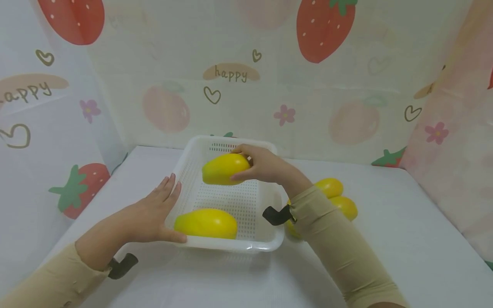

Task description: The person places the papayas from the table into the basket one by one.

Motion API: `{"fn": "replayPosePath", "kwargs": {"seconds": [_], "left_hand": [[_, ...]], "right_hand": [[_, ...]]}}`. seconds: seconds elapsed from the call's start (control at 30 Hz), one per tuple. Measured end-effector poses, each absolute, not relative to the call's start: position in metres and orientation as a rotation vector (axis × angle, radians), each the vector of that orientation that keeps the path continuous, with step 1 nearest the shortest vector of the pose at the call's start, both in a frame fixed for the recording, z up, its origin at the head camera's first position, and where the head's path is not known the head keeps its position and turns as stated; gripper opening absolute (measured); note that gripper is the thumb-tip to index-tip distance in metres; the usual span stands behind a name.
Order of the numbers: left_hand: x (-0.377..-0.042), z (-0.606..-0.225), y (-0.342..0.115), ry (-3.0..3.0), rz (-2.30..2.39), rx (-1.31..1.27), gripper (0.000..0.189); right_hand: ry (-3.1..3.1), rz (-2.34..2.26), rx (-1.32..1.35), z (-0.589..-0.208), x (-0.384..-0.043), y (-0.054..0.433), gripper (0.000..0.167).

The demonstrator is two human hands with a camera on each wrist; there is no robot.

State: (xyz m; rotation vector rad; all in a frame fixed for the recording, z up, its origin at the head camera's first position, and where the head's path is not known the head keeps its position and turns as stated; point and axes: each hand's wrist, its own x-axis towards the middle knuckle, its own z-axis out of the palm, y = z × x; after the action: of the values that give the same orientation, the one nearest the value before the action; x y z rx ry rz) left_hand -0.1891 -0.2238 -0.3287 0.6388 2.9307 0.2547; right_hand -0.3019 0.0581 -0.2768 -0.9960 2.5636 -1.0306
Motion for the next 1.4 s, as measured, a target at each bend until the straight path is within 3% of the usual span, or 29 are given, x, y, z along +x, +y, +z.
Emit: {"fn": "replayPosePath", "kwargs": {"seconds": [0.53, 1.4], "left_hand": [[-0.190, -0.330, -0.222, 2.931, 0.257, 0.602, 0.131], [-0.190, -0.328, -0.223, 2.937, 0.230, 0.630, 0.130]], "right_hand": [[2.579, -0.942, -0.840, -0.289, -0.301, 0.038, 0.059], [2.578, -0.987, -0.902, -0.286, -0.303, 0.045, 0.047]]}}
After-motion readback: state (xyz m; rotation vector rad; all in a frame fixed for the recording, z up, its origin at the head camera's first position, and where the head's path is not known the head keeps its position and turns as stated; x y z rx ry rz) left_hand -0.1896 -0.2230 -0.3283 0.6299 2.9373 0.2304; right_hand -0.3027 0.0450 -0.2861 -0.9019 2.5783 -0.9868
